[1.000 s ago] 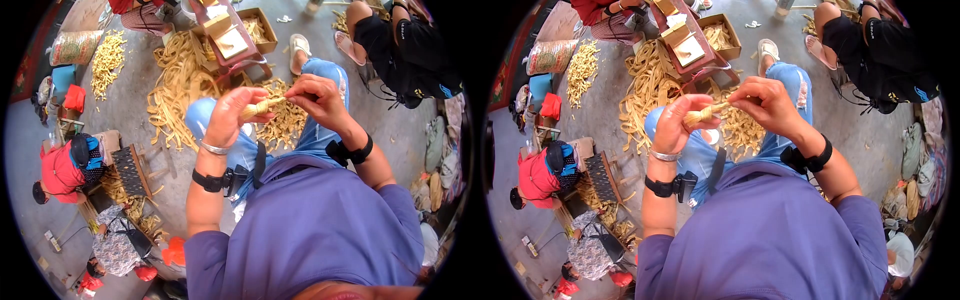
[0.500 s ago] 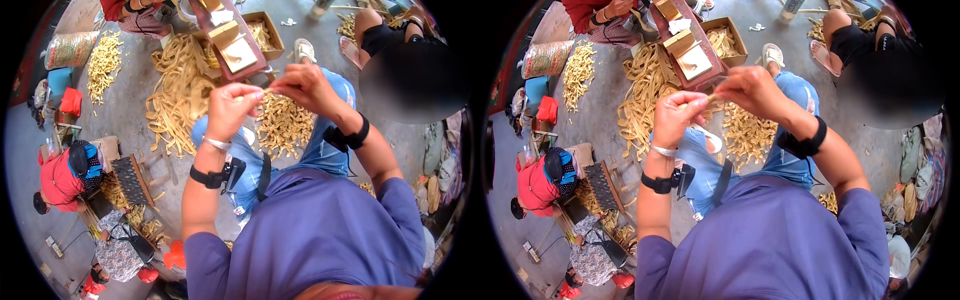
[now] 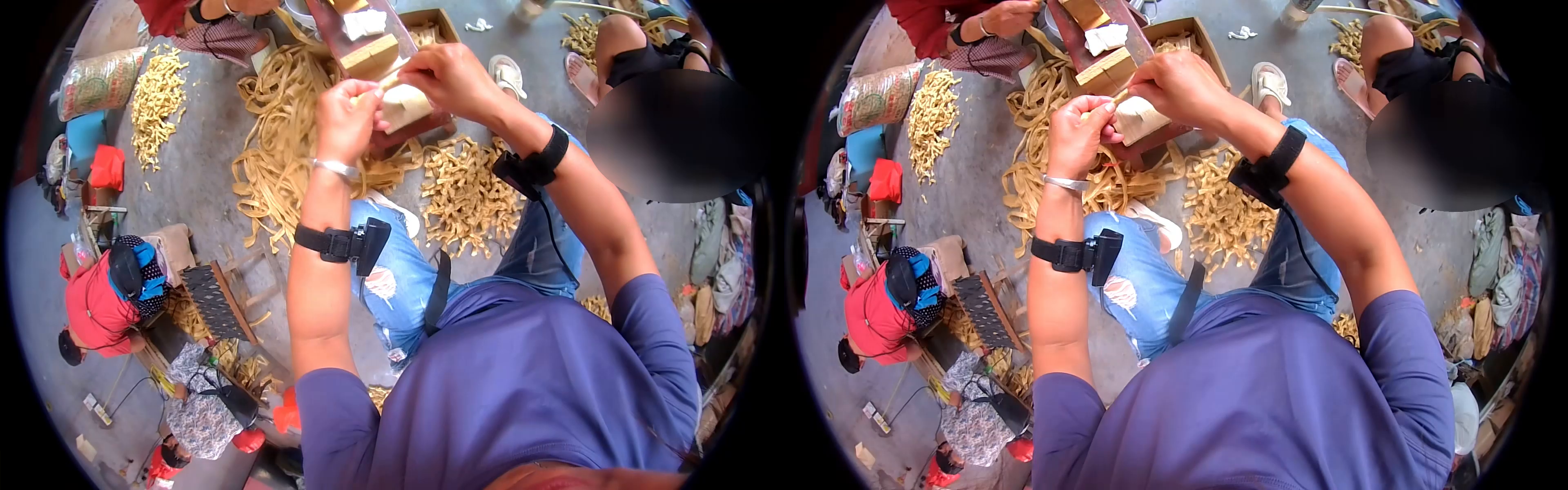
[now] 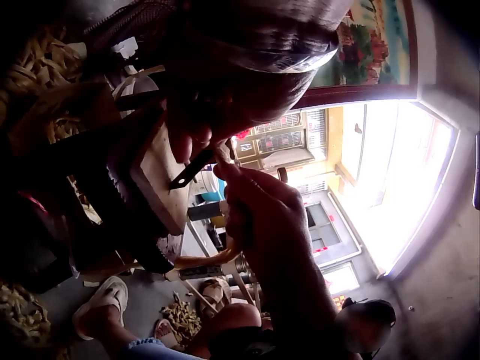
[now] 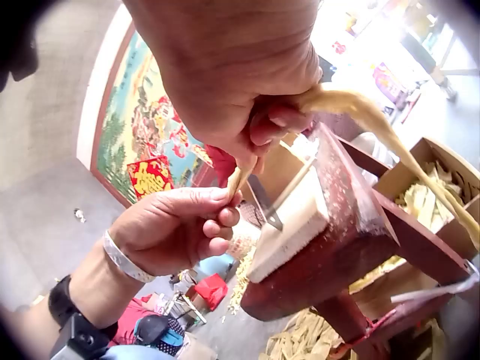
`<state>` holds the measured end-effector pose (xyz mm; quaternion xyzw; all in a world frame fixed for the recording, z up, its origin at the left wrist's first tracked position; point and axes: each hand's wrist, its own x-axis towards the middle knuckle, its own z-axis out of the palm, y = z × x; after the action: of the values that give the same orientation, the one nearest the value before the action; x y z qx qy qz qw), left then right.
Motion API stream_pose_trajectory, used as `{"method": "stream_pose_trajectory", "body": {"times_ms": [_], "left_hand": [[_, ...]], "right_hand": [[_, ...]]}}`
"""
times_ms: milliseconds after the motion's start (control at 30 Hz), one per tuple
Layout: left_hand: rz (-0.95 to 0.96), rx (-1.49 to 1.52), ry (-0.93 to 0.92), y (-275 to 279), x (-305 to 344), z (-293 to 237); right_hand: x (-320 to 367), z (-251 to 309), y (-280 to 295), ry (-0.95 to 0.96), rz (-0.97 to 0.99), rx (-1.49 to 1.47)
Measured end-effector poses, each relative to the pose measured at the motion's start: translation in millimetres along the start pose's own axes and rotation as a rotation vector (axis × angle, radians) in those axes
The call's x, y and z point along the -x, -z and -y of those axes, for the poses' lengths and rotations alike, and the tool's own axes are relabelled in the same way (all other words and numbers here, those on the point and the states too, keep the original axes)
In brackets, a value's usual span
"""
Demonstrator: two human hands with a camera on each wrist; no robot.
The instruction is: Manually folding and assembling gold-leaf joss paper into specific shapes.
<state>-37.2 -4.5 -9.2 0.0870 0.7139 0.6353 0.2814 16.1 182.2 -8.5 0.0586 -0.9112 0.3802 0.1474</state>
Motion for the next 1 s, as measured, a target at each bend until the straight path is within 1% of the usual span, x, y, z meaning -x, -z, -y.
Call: {"method": "stream_pose_trajectory", "body": {"times_ms": [100, 133, 167, 233, 267, 367, 400, 433, 500, 533, 567, 633, 667, 700, 767, 833, 867, 967, 1000], "left_hand": [[-0.007, -0.225, 0.093, 0.6, -7.1, 13.8], [0.002, -0.167, 0.132, 4.3, -3.3, 15.3], [0.023, -0.078, 0.158, 8.1, 1.5, 14.8], [0.137, 0.146, 0.243, 9.5, 17.9, 12.7], [0.222, 0.184, 0.253, 6.3, 28.4, 10.0], [0.326, 0.222, 0.365, -16.2, 53.3, 4.5], [0.312, 0.179, 0.339, -23.3, 58.1, 14.9], [0.296, -0.092, 0.239, -31.4, 60.6, 18.7], [0.219, 0.080, 0.088, -57.8, 75.0, 25.7], [0.276, 0.218, 0.180, -66.0, 83.7, 15.1], [0.413, 0.467, 0.243, -66.0, 81.1, 28.9], [0.295, 0.680, 0.235, -86.2, 100.5, 11.3], [0.186, 0.708, 0.265, -94.5, 109.6, 7.0], [0.146, 0.755, 0.293, -103.2, 118.1, 2.5], [0.164, 0.644, 0.272, -106.0, 124.5, 12.0], [0.189, 0.549, 0.273, -107.8, 131.5, 9.0], [0.198, 0.394, 0.212, -110.3, 137.3, 5.2], [0.295, 0.112, 0.062, -114.3, 150.6, -19.4], [0.309, 0.070, -0.003, -119.9, 160.7, -33.7]], "right_hand": [[1.1, -12.9, -15.6, -0.148, 0.144, 0.200], [2.2, -17.2, -14.9, -0.144, 0.093, 0.129], [3.3, -22.7, -10.4, -0.250, 0.038, -0.046], [11.9, -14.4, 6.8, -0.476, -0.055, -0.406], [16.1, -9.6, 17.2, -0.459, -0.057, -0.575], [34.1, 12.5, 34.8, -0.381, -0.117, -0.998], [41.1, 16.9, 38.0, -0.314, -0.093, -1.020], [49.2, 25.9, 40.5, -0.326, -0.097, -1.086], [67.7, 41.4, 41.3, -0.250, -0.074, -1.146], [81.2, 49.2, 45.0, -0.269, 0.022, -1.180], [93.9, 59.6, 46.2, -0.235, 0.048, -1.191], [120.6, 71.4, 53.1, -0.251, 0.021, -1.095], [131.6, 73.9, 57.8, -0.256, 0.030, -1.076], [143.6, 75.4, 63.6, -0.265, 0.039, -1.059], [165.9, 80.3, 75.7, -0.267, 0.053, -1.005], [185.5, 87.8, 85.0, -0.253, 0.060, -0.943], [193.6, 87.9, 84.3, -0.244, 0.007, -0.962], [194.6, 88.6, 88.9, -0.120, -0.267, -0.600], [188.2, 87.1, 85.9, -0.010, -0.346, -0.595]]}}
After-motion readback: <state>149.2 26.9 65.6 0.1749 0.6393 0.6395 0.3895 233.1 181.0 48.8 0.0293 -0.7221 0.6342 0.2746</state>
